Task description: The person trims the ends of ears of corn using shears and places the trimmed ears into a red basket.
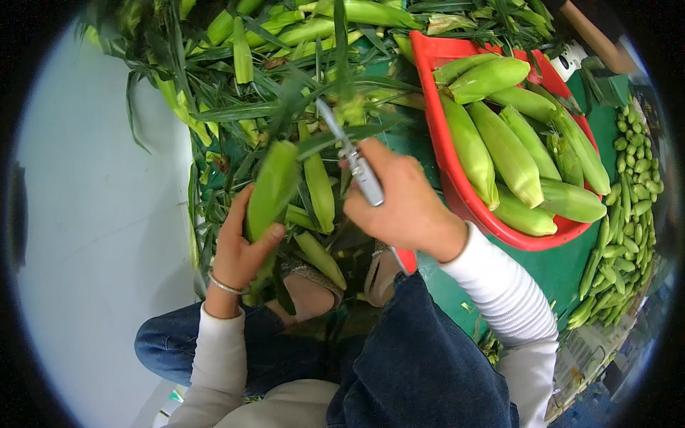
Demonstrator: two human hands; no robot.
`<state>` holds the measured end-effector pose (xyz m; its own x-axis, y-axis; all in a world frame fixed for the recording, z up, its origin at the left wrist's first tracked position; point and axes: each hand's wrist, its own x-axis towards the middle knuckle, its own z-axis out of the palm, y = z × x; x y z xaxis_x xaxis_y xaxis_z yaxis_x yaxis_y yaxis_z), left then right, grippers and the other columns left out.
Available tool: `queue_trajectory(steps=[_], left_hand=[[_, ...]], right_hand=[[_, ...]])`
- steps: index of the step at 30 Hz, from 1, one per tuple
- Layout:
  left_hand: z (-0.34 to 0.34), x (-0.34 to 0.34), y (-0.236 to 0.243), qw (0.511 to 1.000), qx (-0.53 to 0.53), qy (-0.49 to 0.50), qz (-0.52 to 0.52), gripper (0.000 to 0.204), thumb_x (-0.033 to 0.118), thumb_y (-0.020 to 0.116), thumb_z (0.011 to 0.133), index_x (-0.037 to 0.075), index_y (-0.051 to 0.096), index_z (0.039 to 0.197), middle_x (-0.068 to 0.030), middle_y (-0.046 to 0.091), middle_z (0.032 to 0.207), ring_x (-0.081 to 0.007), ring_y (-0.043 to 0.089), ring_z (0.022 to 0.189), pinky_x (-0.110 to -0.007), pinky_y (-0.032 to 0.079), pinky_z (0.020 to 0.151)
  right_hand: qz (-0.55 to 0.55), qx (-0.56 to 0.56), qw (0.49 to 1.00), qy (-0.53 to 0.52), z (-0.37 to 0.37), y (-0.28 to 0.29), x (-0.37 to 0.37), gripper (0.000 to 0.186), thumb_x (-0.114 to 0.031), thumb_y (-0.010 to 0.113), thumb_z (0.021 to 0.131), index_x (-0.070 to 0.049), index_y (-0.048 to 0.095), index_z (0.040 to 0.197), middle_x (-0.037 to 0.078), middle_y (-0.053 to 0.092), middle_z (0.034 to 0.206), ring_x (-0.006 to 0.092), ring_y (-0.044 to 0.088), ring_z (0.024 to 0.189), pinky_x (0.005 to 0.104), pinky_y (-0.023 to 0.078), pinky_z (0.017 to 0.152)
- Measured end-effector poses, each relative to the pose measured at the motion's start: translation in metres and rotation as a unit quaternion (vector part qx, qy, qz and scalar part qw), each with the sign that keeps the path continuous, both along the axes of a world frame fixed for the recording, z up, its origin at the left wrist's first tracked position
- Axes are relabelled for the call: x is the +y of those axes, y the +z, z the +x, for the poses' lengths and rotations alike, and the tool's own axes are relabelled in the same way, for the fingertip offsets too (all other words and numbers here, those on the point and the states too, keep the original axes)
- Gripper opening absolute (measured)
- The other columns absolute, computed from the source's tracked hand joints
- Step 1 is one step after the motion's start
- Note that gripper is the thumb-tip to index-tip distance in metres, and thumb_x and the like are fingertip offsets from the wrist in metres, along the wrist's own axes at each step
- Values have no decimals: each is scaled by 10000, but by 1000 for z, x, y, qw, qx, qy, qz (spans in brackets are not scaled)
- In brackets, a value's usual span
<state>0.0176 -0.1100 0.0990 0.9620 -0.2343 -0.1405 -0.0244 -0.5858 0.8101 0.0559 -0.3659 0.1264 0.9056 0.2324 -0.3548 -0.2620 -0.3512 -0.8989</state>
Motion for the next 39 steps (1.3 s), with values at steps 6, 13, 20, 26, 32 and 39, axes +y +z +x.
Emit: queue_trajectory(steps=[6, 13, 20, 26, 32, 39], left_hand=[[-3, -10, -5, 909, 271, 168, -267, 461, 229, 545, 947, 15, 414, 1333, -66, 556, 1166, -138, 520, 1029, -276, 436, 878], [-23, -27, 5, 881, 323, 99, -330, 461, 270, 542, 928, 20, 436, 1301, -83, 576, 1104, -168, 551, 974, -310, 463, 857], [16, 11, -11, 744, 203, 334, -542, 353, 302, 540, 918, 47, 513, 1160, -126, 596, 1110, -312, 572, 1036, -471, 474, 904], [18, 45, -21, 749, 144, 418, -494, 273, 256, 588, 901, 72, 529, 1094, -95, 605, 1071, -253, 584, 1009, -422, 484, 879], [13, 17, -15, 730, 117, 412, -533, 314, 168, 598, 848, 71, 515, 1135, -91, 589, 1101, -233, 574, 1004, -368, 516, 775], [-3, 19, -26, 780, 68, 293, -549, 484, 118, 587, 763, 83, 491, 1236, -102, 568, 1173, -247, 570, 1013, -317, 521, 683]], right_hand=[[-98, -140, 976, 136, -32, -22, 13, 623, -126, 643, 659, 21, 448, 1232, 241, 564, 983, 425, 562, 896, 439, 468, 819], [0, -69, 992, -106, 12, -32, 33, 258, -118, 605, 721, 18, 496, 912, 197, 586, 702, 391, 586, 635, 428, 475, 609], [-1, 65, 992, 104, -28, -20, 18, 481, -101, 629, 698, 6, 482, 1143, 122, 588, 918, 234, 589, 865, 333, 467, 803], [25, 128, 980, 154, -39, -33, 26, 471, -86, 616, 712, 32, 475, 1145, 103, 593, 976, 189, 587, 899, 310, 476, 808], [236, 292, 926, 42, -44, -72, 44, 431, -67, 606, 764, 22, 475, 1165, 65, 578, 1035, 148, 562, 947, 279, 474, 804], [212, 248, 945, -9, -44, -80, 49, 342, -69, 543, 824, 42, 486, 1142, 104, 617, 945, 177, 623, 859, 296, 500, 771]])
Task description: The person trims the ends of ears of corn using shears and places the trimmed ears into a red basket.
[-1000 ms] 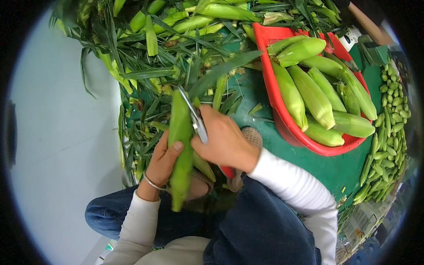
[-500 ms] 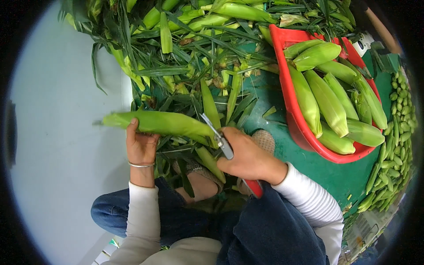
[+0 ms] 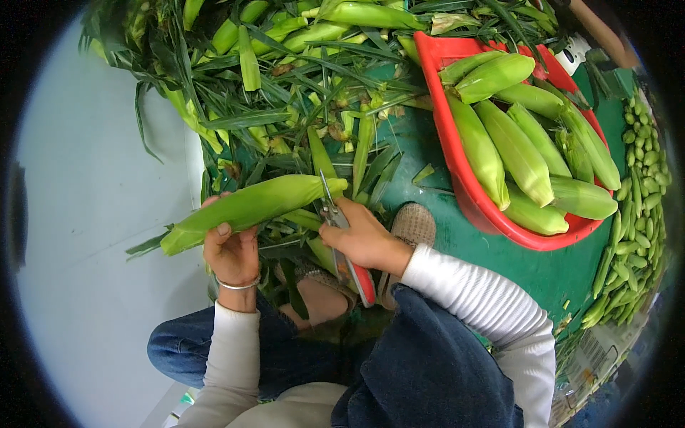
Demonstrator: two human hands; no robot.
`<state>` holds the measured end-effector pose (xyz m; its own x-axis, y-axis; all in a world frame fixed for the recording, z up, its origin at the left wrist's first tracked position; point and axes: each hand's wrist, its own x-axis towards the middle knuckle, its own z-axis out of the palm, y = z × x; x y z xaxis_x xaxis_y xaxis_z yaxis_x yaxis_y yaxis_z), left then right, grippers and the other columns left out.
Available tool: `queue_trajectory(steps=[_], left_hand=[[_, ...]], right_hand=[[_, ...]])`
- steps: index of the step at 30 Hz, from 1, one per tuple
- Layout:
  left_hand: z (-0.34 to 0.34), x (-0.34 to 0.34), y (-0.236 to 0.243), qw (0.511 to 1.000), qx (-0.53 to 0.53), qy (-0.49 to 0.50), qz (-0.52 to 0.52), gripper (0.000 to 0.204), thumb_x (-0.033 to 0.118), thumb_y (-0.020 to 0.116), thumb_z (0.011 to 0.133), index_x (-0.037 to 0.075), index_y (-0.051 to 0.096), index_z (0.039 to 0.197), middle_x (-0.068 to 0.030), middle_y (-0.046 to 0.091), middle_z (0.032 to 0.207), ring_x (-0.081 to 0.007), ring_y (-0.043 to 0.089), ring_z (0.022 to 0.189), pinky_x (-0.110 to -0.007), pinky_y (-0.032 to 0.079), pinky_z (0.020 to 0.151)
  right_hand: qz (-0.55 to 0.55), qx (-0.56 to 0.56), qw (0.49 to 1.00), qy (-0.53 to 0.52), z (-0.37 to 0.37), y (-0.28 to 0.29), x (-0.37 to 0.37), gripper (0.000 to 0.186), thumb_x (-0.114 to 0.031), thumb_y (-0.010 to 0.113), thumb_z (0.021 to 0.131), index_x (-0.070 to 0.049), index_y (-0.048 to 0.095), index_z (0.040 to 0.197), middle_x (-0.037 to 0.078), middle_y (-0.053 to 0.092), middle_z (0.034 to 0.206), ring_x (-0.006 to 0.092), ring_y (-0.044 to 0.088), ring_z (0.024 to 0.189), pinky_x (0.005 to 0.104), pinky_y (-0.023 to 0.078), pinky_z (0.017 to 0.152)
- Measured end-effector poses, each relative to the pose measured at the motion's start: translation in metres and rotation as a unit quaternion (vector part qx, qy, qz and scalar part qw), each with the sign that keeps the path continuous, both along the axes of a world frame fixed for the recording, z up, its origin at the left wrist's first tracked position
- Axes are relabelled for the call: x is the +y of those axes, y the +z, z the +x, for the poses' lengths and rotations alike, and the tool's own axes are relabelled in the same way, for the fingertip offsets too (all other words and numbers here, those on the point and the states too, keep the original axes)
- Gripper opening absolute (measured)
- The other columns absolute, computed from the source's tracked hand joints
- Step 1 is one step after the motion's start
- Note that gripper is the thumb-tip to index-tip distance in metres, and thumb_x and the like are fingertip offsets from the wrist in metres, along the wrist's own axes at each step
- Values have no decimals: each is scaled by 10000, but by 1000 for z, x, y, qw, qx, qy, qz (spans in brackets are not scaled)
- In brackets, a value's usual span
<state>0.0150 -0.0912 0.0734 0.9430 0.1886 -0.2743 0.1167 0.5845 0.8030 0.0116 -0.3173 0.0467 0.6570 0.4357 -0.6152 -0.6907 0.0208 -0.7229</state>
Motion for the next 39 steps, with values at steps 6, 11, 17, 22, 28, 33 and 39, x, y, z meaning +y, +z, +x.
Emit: queue_trajectory(steps=[6, 11, 17, 22, 28, 33, 39], left_hand=[[10, 13, 4, 982, 41, 31, -180, 389, 170, 557, 793, 59, 573, 1165, -148, 574, 1209, -318, 543, 1125, -522, 417, 996], [19, 11, 9, 971, 51, -1, -235, 447, 376, 538, 891, 15, 538, 1156, -136, 572, 1177, -300, 530, 1115, -501, 394, 1018], [18, 6, 1, 987, 136, 2, -90, 492, 539, 515, 906, 82, 554, 1086, -119, 596, 953, -250, 568, 893, -454, 462, 936], [17, -2, 6, 989, 143, 18, -29, 492, 525, 504, 917, 76, 538, 1114, -121, 598, 960, -253, 573, 939, -451, 470, 933], [20, 13, -1, 983, 75, -52, -158, 495, 454, 447, 945, 36, 513, 1202, -139, 605, 1087, -311, 531, 1132, -519, 368, 1035], [32, 31, -1, 987, 46, -11, -155, 458, 382, 482, 907, 46, 505, 1218, -154, 542, 1253, -364, 435, 1256, -520, 323, 1069], [32, 63, -7, 992, 11, 44, -121, 372, 334, 514, 912, 71, 509, 1176, -167, 561, 1197, -350, 499, 1169, -484, 401, 1016]], right_hand=[[72, 74, 992, -73, -4, 12, -13, 288, -156, 558, 862, 8, 500, 1092, 73, 576, 808, 146, 608, 657, 285, 513, 558], [160, 114, 971, -137, 17, 21, -15, 319, -178, 602, 891, -4, 491, 1135, 90, 601, 891, 168, 621, 712, 295, 526, 642], [-34, -226, 966, 119, 11, 40, 5, 402, -233, 719, 712, 12, 480, 924, 204, 558, 803, 281, 566, 725, 372, 458, 666], [-11, -234, 965, 117, 12, 37, -2, 378, -209, 701, 719, 15, 484, 931, 170, 557, 776, 247, 563, 685, 358, 457, 631], [82, -103, 990, 59, 10, 38, -5, 328, -75, 611, 780, 20, 479, 1066, 107, 566, 839, 183, 613, 645, 305, 486, 588], [51, 75, 994, -62, 4, 22, -8, 372, 15, 499, 832, 31, 438, 1199, 114, 577, 932, 203, 663, 656, 279, 530, 580], [-239, -90, 948, 191, 0, 23, -11, 507, -211, 638, 713, 78, 454, 1087, 308, 601, 922, 442, 609, 876, 452, 480, 784]])
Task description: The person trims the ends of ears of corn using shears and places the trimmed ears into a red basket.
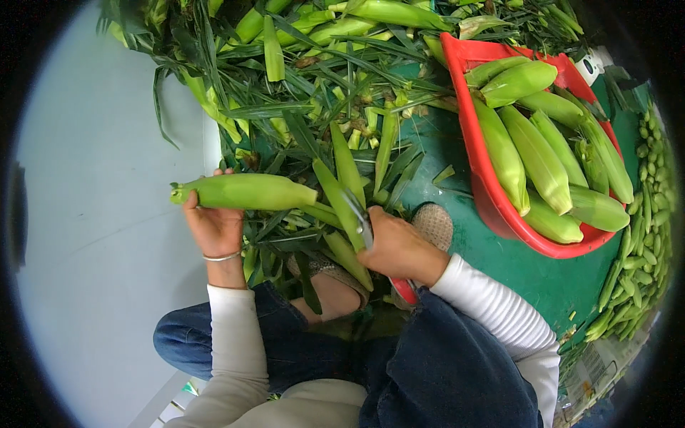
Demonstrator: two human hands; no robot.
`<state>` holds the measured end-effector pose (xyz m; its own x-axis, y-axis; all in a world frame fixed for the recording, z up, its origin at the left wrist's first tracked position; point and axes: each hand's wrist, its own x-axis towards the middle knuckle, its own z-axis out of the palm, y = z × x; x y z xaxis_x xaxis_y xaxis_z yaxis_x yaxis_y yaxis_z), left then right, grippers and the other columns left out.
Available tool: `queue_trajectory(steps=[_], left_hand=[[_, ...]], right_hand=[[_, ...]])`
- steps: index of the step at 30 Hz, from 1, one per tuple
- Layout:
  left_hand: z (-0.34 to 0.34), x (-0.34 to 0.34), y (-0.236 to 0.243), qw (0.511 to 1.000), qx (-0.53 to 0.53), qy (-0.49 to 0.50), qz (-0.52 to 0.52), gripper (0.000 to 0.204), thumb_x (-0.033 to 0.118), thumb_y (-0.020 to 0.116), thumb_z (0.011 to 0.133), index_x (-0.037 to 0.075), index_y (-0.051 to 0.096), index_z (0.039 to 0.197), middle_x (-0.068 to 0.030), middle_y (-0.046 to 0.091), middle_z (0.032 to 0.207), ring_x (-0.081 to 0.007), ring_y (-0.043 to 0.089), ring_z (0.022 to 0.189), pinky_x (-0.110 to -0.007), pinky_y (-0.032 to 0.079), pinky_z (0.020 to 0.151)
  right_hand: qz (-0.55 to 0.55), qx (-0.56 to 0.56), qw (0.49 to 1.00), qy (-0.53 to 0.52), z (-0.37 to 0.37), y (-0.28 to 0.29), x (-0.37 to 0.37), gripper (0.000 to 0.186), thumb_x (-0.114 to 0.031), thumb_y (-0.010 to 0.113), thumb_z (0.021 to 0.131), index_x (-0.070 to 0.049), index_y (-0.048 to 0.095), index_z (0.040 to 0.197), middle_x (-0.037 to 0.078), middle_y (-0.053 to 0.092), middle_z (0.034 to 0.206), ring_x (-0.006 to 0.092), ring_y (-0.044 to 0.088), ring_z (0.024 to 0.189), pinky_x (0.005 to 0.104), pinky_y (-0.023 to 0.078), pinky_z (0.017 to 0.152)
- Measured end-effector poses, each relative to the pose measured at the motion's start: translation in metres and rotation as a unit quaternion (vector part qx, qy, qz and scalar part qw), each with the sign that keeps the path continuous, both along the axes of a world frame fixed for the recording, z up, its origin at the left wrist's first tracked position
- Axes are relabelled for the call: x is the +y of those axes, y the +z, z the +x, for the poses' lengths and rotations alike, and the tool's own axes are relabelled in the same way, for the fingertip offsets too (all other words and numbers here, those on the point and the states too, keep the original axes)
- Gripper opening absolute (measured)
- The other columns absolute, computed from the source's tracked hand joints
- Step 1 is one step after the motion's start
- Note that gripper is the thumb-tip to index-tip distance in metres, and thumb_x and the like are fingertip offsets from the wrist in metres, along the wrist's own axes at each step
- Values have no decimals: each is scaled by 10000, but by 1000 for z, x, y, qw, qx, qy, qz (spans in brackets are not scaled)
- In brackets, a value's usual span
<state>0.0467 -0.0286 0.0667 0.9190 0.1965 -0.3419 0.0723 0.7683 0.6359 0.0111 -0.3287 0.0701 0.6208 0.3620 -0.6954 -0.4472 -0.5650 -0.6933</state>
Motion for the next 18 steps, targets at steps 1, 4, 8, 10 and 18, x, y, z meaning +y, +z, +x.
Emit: queue_trajectory(steps=[1, 4, 8, 10, 18], left_hand=[[-1, -3, 0, 1000, 14, -1, 28, 363, 345, 524, 913, 85, 519, 1166, -156, 570, 1185, -350, 503, 1164, -488, 409, 1007], [-1, -30, 12, 994, 62, 0, 92, 345, 425, 506, 933, 127, 527, 1108, -129, 593, 1070, -329, 545, 1068, -484, 438, 969], [-4, -57, 28, 982, 18, -120, 148, 389, 464, 444, 953, 86, 500, 1023, -112, 560, 919, -266, 549, 885, -432, 472, 864], [-11, -73, 29, 957, -3, -188, 219, 361, 384, 460, 958, 36, 497, 1045, -124, 580, 908, -256, 569, 857, -387, 484, 786], [4, -124, 57, 986, -51, -150, 61, 435, 387, 441, 975, 99, 429, 1301, -57, 563, 1058, -181, 551, 919, -359, 468, 848]], right_hand=[[13, -29, 999, 15, 0, 3, 3, 480, -203, 633, 718, 73, 455, 1068, 306, 601, 905, 442, 609, 865, 454, 480, 777], [47, -66, 997, -1, 1, 1, 6, 431, -199, 636, 731, 55, 453, 1026, 303, 598, 862, 452, 602, 840, 461, 479, 765], [85, -167, 980, -71, 12, 17, 9, 558, -198, 692, 733, 9, 420, 1173, 190, 602, 941, 372, 612, 829, 412, 491, 745], [80, -329, 939, -52, 12, 20, 5, 586, -220, 704, 719, 0, 424, 1185, 212, 583, 999, 382, 601, 891, 431, 485, 769], [242, -225, 937, -116, 6, 36, -12, 695, -302, 786, 674, 42, 409, 1145, 232, 584, 930, 378, 594, 850, 410, 479, 762]])
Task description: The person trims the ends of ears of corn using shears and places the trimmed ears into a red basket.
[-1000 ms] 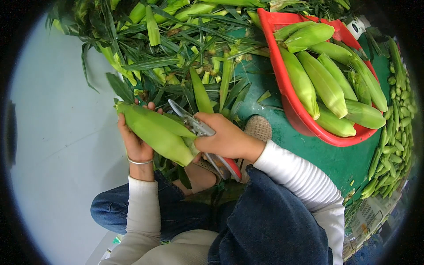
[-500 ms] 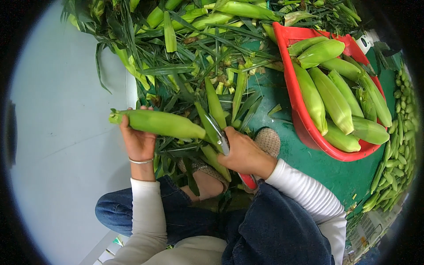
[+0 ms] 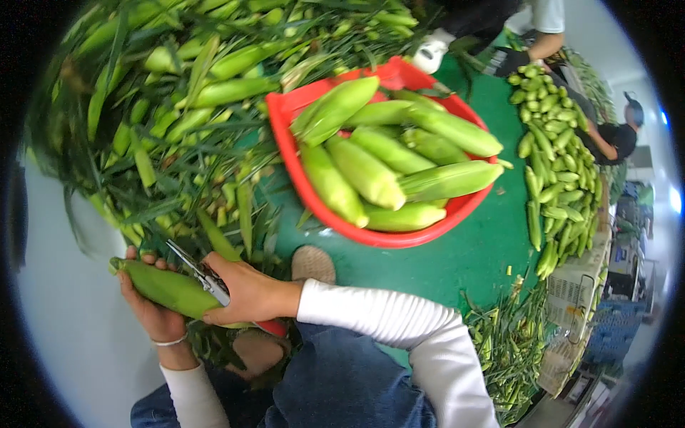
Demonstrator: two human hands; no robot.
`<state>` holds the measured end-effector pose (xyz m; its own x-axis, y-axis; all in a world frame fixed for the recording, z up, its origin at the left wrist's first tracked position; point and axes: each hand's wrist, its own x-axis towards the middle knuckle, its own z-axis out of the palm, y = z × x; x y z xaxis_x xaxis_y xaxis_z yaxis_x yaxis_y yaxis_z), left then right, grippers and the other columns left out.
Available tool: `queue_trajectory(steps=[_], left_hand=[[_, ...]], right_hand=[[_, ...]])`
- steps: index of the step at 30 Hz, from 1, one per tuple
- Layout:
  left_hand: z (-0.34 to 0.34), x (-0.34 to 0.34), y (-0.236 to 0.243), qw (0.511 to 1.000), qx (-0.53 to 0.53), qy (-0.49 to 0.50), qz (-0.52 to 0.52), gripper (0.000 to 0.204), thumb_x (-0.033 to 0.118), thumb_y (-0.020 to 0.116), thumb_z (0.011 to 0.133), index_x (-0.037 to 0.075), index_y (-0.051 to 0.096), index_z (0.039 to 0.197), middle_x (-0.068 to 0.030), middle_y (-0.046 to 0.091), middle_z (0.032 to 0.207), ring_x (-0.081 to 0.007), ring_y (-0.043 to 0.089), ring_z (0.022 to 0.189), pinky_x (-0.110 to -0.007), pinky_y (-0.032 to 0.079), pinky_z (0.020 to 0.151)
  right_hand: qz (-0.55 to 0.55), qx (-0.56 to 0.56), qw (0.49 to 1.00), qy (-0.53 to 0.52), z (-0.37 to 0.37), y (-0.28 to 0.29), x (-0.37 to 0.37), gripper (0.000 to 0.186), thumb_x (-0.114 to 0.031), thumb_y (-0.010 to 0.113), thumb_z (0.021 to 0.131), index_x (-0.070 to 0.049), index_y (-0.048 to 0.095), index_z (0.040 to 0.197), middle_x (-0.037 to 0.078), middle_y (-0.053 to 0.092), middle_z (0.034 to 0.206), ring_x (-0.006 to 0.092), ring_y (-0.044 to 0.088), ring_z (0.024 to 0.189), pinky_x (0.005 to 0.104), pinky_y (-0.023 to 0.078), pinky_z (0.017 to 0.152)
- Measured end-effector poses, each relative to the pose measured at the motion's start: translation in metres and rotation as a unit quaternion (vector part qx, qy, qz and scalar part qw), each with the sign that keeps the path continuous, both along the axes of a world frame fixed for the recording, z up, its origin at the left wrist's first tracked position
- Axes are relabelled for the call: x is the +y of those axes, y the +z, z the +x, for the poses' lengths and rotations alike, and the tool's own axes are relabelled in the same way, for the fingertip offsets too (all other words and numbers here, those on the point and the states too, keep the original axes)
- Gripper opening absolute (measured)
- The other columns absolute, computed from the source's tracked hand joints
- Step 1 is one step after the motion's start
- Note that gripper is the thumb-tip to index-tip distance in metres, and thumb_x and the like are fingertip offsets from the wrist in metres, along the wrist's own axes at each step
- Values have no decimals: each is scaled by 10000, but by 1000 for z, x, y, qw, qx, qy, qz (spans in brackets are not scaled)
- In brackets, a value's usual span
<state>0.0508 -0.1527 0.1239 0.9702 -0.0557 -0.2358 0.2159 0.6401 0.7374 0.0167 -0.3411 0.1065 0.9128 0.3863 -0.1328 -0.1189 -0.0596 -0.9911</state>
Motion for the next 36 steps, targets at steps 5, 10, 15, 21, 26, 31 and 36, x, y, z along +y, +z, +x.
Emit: queue_trajectory(steps=[5, 10, 15, 21, 26, 31, 36], left_hand=[[45, 17, 27, 949, -107, 160, 250, 483, 252, 475, 970, 12, 350, 1370, -128, 571, 1192, -228, 570, 1039, -378, 466, 906], [64, 60, 5, 960, -79, 82, 256, 336, 164, 556, 938, 26, 477, 1234, -98, 611, 1078, -178, 597, 962, -318, 497, 850], [94, -4, -37, 927, -80, -57, 363, 157, 103, 570, 922, 25, 578, 1058, -75, 639, 955, -165, 619, 858, -294, 523, 744], [200, -17, -90, 721, -233, -115, 642, 234, 58, 599, 818, 36, 589, 1050, -127, 592, 922, -229, 616, 813, -291, 501, 723], [292, -1, -120, 432, -359, -90, 822, 446, 90, 627, 739, 43, 538, 1174, -172, 546, 1118, -359, 526, 1042, -436, 449, 899], [297, -4, -99, 289, -251, -234, 894, 449, 156, 720, 688, 84, 580, 1108, -103, 585, 1096, -291, 552, 1033, -439, 439, 890], [163, -2, -68, 361, -510, -324, 711, 438, 138, 708, 643, 101, 604, 1066, -69, 603, 1073, -270, 554, 1010, -417, 437, 860]], right_hand=[[-281, -137, 940, -136, -6, 75, -123, 612, -214, 748, 657, -8, 466, 1160, 191, 586, 913, 348, 608, 815, 429, 495, 716], [-606, -147, 758, -191, -18, 100, -234, 575, -80, 759, 609, -22, 496, 1116, 186, 575, 985, 370, 565, 934, 432, 458, 806], [-668, -116, 725, -124, -8, 87, -280, 571, -57, 737, 592, -20, 497, 1110, 157, 555, 1012, 357, 524, 989, 464, 407, 850], [-723, -106, 682, 13, 31, 80, -283, 469, 13, 646, 586, -20, 503, 1032, 131, 557, 966, 331, 527, 974, 431, 405, 829], [-698, -123, 701, -76, 30, 102, -241, 526, 2, 686, 573, 8, 488, 1060, 181, 542, 969, 358, 528, 953, 431, 410, 863], [-422, -98, 898, -79, 23, 118, -176, 611, -92, 756, 582, 7, 489, 1123, 189, 565, 934, 370, 578, 852, 401, 485, 762], [2, 164, 986, -44, 31, 44, -106, 515, -211, 780, 740, -10, 491, 1115, 80, 614, 946, 193, 627, 840, 313, 504, 699]])
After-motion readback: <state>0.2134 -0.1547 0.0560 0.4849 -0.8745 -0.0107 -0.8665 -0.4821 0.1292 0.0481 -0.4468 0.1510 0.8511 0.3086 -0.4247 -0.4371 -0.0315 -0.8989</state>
